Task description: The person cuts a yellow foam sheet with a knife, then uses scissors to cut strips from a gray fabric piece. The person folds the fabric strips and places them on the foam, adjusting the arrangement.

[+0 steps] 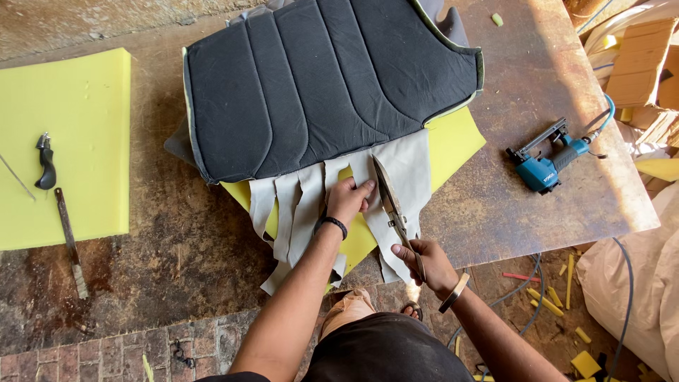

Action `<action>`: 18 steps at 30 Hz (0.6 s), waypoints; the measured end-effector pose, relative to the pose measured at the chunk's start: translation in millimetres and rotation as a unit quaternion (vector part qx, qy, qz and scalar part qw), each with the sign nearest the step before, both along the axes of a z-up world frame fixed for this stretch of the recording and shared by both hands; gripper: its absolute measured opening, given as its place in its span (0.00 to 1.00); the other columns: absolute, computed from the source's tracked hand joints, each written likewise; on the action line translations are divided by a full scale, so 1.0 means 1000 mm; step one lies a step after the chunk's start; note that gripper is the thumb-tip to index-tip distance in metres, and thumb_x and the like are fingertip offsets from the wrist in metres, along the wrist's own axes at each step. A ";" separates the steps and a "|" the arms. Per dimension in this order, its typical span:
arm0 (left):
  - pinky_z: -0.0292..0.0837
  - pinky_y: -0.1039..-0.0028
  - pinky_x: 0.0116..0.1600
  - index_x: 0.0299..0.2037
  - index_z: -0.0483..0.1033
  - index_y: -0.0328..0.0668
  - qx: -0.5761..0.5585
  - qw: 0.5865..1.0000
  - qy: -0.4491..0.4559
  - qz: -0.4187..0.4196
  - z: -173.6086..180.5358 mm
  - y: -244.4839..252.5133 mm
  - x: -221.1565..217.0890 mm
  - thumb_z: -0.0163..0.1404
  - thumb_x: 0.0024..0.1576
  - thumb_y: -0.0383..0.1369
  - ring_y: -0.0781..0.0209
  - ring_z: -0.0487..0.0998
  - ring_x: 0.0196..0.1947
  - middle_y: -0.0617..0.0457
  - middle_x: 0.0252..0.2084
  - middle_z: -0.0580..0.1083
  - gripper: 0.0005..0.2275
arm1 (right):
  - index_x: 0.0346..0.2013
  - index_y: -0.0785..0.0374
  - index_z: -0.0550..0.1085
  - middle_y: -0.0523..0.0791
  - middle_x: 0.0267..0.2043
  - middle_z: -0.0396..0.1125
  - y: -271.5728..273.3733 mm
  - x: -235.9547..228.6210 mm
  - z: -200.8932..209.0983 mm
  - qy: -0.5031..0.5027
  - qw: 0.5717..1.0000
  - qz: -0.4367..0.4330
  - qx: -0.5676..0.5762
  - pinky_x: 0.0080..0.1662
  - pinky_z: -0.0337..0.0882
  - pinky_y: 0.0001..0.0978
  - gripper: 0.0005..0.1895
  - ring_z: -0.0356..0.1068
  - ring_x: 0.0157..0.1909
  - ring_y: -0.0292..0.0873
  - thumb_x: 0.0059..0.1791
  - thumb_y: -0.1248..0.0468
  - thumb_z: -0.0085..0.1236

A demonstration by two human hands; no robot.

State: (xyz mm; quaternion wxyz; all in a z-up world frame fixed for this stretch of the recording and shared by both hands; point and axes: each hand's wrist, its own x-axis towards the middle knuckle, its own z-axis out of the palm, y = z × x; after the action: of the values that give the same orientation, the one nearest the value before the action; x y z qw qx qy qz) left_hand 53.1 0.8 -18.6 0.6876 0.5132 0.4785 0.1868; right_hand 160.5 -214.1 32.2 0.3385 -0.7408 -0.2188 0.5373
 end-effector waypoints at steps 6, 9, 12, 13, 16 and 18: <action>0.67 0.76 0.22 0.26 0.73 0.39 0.050 0.997 0.018 -0.052 0.000 0.008 -0.007 0.60 0.56 0.36 0.70 0.69 0.16 0.55 0.19 0.71 0.12 | 0.23 0.66 0.75 0.41 0.12 0.60 0.004 0.001 -0.001 -0.031 0.999 0.014 -0.014 0.19 0.61 0.30 0.26 0.61 0.12 0.37 0.44 0.44 0.65; 0.66 0.75 0.22 0.24 0.71 0.36 0.070 0.995 0.042 -0.060 0.002 0.011 -0.006 0.61 0.56 0.36 0.68 0.69 0.15 0.53 0.18 0.71 0.15 | 0.24 0.66 0.76 0.40 0.12 0.60 0.008 -0.001 0.003 -0.018 1.000 0.004 -0.012 0.19 0.61 0.30 0.25 0.60 0.12 0.36 0.44 0.44 0.65; 0.67 0.76 0.22 0.23 0.71 0.38 0.081 0.993 0.057 -0.069 0.006 0.011 -0.007 0.61 0.56 0.36 0.69 0.70 0.16 0.54 0.17 0.71 0.15 | 0.24 0.65 0.77 0.39 0.12 0.60 0.013 -0.001 0.005 -0.010 1.000 -0.009 -0.004 0.19 0.61 0.30 0.24 0.60 0.13 0.36 0.44 0.45 0.65; 0.68 0.75 0.22 0.23 0.70 0.38 0.083 0.992 0.062 -0.070 0.007 0.010 -0.008 0.61 0.56 0.36 0.69 0.70 0.16 0.54 0.17 0.72 0.15 | 0.24 0.66 0.77 0.40 0.12 0.60 0.013 -0.002 0.005 -0.015 1.000 -0.007 -0.006 0.18 0.61 0.30 0.25 0.60 0.12 0.36 0.44 0.45 0.66; 0.67 0.74 0.21 0.22 0.68 0.38 0.113 0.987 0.091 -0.074 0.011 0.012 -0.012 0.61 0.55 0.37 0.68 0.71 0.16 0.54 0.17 0.72 0.16 | 0.23 0.66 0.76 0.41 0.11 0.60 0.016 -0.002 0.004 -0.030 1.000 0.003 -0.009 0.18 0.60 0.30 0.24 0.60 0.12 0.37 0.44 0.46 0.66; 0.65 0.74 0.22 0.22 0.69 0.39 0.154 0.977 0.125 -0.079 0.012 0.012 -0.013 0.60 0.55 0.38 0.66 0.71 0.15 0.52 0.17 0.72 0.16 | 0.22 0.66 0.75 0.41 0.11 0.59 0.010 0.001 0.002 -0.034 0.999 0.010 -0.002 0.18 0.60 0.30 0.25 0.60 0.12 0.37 0.45 0.46 0.66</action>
State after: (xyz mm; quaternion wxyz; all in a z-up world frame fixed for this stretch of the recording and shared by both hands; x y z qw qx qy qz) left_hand 40.5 13.3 -6.9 0.5474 0.6688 0.4839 0.1375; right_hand 161.1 -203.8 33.8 0.3242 -0.7571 -0.2366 0.5154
